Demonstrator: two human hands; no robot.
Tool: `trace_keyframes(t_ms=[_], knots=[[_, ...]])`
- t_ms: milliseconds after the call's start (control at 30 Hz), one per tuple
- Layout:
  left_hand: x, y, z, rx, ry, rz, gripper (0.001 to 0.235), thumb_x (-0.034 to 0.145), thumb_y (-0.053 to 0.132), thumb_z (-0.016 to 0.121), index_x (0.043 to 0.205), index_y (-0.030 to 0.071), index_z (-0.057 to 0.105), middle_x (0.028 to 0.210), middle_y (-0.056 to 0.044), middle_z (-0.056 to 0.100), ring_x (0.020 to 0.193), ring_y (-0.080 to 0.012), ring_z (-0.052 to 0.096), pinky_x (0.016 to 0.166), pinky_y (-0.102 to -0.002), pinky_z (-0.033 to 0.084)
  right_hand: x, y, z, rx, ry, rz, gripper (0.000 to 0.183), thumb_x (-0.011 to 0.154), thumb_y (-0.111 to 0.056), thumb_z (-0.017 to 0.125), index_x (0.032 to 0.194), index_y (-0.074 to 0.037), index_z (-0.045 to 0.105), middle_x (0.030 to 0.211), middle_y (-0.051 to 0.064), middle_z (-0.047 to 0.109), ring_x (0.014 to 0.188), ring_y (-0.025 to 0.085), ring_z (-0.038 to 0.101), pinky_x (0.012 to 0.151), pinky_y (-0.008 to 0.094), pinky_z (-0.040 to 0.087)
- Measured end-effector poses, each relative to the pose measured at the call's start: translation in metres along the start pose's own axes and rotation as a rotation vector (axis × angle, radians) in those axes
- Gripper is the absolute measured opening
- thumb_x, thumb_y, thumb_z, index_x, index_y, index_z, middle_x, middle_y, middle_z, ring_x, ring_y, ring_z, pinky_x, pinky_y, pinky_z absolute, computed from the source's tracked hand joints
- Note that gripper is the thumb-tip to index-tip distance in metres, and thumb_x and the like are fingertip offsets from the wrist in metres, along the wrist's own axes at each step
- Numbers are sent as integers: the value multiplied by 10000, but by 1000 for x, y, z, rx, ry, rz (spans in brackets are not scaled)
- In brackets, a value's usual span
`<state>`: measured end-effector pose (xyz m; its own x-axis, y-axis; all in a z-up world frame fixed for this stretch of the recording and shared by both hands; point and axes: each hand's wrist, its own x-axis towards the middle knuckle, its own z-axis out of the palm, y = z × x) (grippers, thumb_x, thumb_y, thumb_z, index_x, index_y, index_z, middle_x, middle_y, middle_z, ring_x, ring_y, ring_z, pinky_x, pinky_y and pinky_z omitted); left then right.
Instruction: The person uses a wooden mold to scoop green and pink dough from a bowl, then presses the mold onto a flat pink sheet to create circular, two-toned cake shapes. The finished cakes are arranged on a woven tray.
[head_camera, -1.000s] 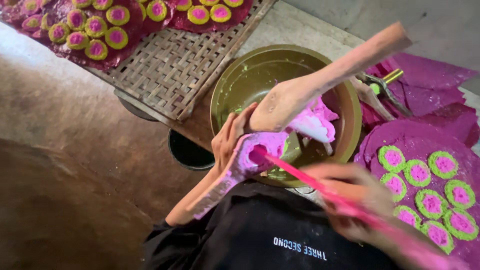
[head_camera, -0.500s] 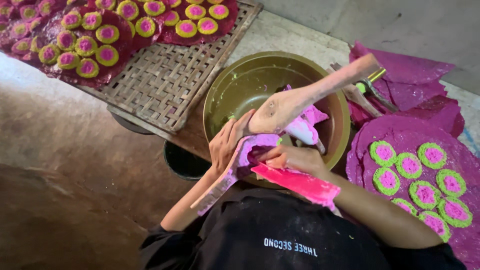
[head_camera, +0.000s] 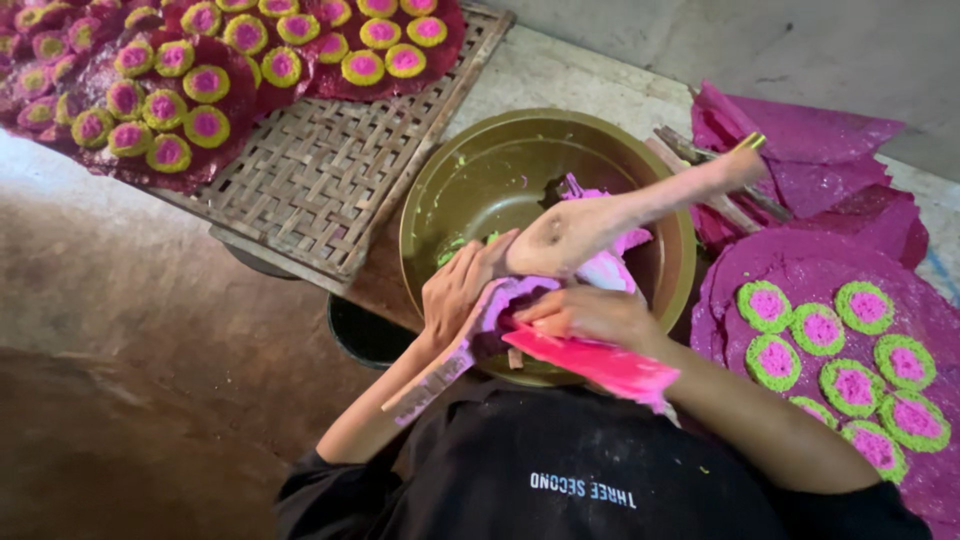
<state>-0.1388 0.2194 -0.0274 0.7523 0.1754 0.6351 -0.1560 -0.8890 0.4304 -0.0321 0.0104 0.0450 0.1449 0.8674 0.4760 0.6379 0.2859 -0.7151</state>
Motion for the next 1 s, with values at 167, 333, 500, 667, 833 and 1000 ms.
trace_keyframes(t_ms=[167, 333, 500, 667, 833, 1000], knots=[[5, 0, -2, -106, 21, 17, 484, 1022, 314, 532, 1444, 79, 566, 1093, -113, 662, 947, -301, 667, 836, -393, 558, 3, -23, -17, 40, 117, 27, 163, 897, 59, 604, 1020, -16, 679, 1114, 163, 764, 1000, 262, 785, 888, 345, 624], [18, 0, 4, -155, -27, -77, 468, 1013, 304, 556, 1428, 94, 610, 1040, -138, 651, 945, -320, 684, 807, -397, 560, 9, -2, 8, -54, 73, -1, 101, 865, -14, 693, 964, -7, 678, 1030, 165, 759, 929, 269, 771, 811, 341, 604], [23, -1, 5, -102, 63, -25, 472, 1023, 300, 553, 1435, 71, 577, 1143, -151, 661, 976, -344, 662, 843, -403, 558, 8, 9, 0, -83, 158, -173, 170, 884, -110, 730, 989, 15, 682, 1092, 201, 753, 911, 272, 780, 710, 338, 648], [30, 2, 2, -113, 67, -29, 469, 1022, 315, 579, 1430, 83, 597, 1087, -132, 660, 960, -319, 678, 838, -389, 562, 6, 13, -18, -283, 102, -356, 153, 887, -77, 710, 981, 14, 630, 1134, 238, 700, 953, 346, 740, 772, 413, 618], [39, 2, 9, 55, 151, 71, 499, 1010, 349, 585, 1437, 91, 584, 1064, -122, 653, 926, -295, 666, 831, -379, 551, -11, 27, 11, -128, 321, 87, 100, 921, 5, 686, 998, -31, 633, 981, 90, 717, 820, 204, 723, 675, 315, 574], [36, -7, 17, 181, 240, 104, 440, 1021, 290, 587, 1400, 68, 623, 993, -90, 654, 848, -241, 653, 741, -354, 528, -20, 50, 43, 213, 757, 544, 180, 944, 59, 696, 1109, -6, 667, 985, 29, 714, 863, 153, 671, 686, 309, 514]])
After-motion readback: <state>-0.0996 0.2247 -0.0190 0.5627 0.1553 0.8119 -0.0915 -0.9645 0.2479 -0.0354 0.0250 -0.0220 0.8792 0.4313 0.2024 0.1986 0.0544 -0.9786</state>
